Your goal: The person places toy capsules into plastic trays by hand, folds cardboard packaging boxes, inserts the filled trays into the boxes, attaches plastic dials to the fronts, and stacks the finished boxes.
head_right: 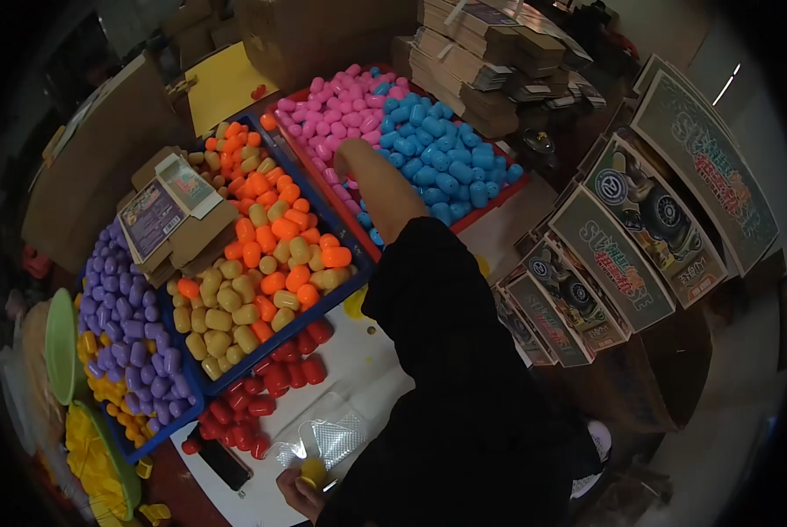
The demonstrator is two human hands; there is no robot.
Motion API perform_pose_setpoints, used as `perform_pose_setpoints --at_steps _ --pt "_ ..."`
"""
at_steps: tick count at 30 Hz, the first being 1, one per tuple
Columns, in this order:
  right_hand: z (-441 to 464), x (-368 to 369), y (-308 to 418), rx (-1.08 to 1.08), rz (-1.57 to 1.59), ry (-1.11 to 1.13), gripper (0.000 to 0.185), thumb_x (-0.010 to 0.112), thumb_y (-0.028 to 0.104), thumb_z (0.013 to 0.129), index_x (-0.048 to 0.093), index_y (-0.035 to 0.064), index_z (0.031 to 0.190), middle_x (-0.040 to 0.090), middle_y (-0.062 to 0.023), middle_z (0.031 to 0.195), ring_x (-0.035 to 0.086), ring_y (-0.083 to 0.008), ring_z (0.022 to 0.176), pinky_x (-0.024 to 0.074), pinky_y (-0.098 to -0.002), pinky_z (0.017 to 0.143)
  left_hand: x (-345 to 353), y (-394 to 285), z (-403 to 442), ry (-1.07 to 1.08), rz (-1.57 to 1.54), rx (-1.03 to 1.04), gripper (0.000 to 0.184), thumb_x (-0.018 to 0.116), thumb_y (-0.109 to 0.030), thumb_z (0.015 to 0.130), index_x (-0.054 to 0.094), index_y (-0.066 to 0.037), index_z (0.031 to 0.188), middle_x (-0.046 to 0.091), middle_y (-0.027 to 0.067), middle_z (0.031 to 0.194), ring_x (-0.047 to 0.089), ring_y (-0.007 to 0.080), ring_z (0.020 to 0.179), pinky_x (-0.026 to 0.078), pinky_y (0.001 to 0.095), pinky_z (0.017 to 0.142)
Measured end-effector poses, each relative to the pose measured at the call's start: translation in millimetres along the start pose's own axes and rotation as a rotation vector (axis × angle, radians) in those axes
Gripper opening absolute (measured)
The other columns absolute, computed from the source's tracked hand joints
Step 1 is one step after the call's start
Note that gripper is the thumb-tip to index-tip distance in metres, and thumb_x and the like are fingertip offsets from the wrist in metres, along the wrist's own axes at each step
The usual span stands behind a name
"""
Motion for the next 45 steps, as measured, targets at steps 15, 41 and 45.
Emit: perform_pose_setpoints --at_steps 15,41,45 --pt "-351 256 282 -1.268 -0.276 -0.26 0.044 0.066 0.034 0.076 0.053 0.0176 0.114 0.057 -0.0085 0.101 0.05 -0.0299 0.101 0.0447 -0.0425 0.083 -2 -6 5 -0.057 -0.085 0.036 0.012 0.051 -0.004 0.082 0.06 -0.001 0.089 0.056 0.0156 0.089 0.055 0.0304 0.089 0.044 0.0369 0.08" --pt "-351 195 202 -1.096 0.411 -0.201 0.067 0.072 0.032 0.074 0.045 0.0064 0.129 0.055 -0.0156 0.118 0.053 -0.0295 0.105 0.0414 -0.0375 0.091 -178 174 337 -0.102 0.539 -0.336 0.07 0.048 -0.056 0.084 0.045 0.003 0.121 0.055 0.0249 0.117 0.053 0.0387 0.108 0.042 0.0411 0.09" --pt "-305 113 182 -0.949 0.605 -0.683 0.053 0.07 0.017 0.076 0.049 0.0027 0.122 0.058 -0.0141 0.111 0.057 -0.0244 0.1 0.0463 -0.0343 0.082 -181 194 342 -0.136 0.393 -0.341 0.066 0.053 -0.05 0.082 0.045 0.0 0.123 0.056 0.0222 0.114 0.056 0.0333 0.102 0.045 0.0377 0.086"
Point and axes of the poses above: each hand's wrist, its own z-axis towards the middle knuckle, its own x-axis out of the palm, y = z × x, the point moved 9 cm from there along z, towards the middle knuckle
